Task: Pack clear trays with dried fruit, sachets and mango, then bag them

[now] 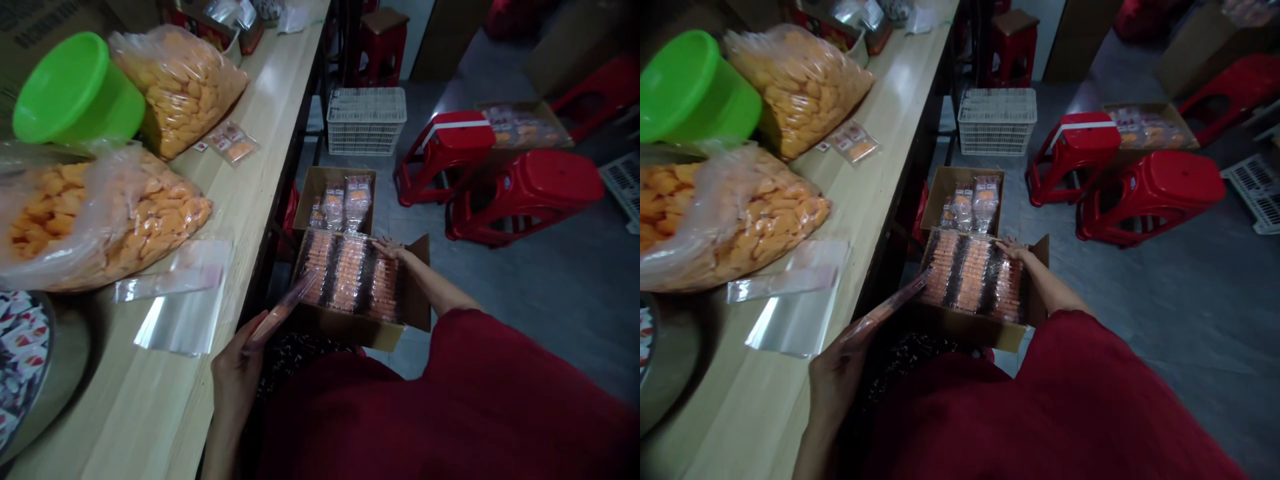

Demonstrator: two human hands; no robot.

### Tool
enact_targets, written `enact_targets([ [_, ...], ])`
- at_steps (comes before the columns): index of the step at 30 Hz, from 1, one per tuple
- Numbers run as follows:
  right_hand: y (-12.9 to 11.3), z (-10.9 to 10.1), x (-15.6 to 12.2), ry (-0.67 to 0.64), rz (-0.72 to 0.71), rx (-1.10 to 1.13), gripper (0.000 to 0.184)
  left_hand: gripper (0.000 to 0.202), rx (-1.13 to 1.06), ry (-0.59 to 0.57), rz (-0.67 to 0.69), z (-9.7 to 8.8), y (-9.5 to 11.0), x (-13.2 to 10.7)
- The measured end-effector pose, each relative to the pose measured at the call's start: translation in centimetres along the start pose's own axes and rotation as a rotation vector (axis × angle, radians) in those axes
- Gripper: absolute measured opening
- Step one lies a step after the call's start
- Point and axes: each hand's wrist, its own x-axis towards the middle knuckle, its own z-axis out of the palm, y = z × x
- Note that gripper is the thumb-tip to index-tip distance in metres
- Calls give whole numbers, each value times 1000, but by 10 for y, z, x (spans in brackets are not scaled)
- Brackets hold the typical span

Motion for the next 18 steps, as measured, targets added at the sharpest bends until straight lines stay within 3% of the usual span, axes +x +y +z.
enact_targets([
  [4,-4,28,-23,38,50,43,58,39,-14,-13,0,3,11,10],
  [8,-9,39,-34,160,82,86,58,38,2,-38,15,4,14,15],
  [12,-12,27,-19,202,140,133,67,38,17,-25,9,4,14,17],
  [18,-19,-5,20,68,225,207,83,43,-18,-43,-28,9,26,24],
])
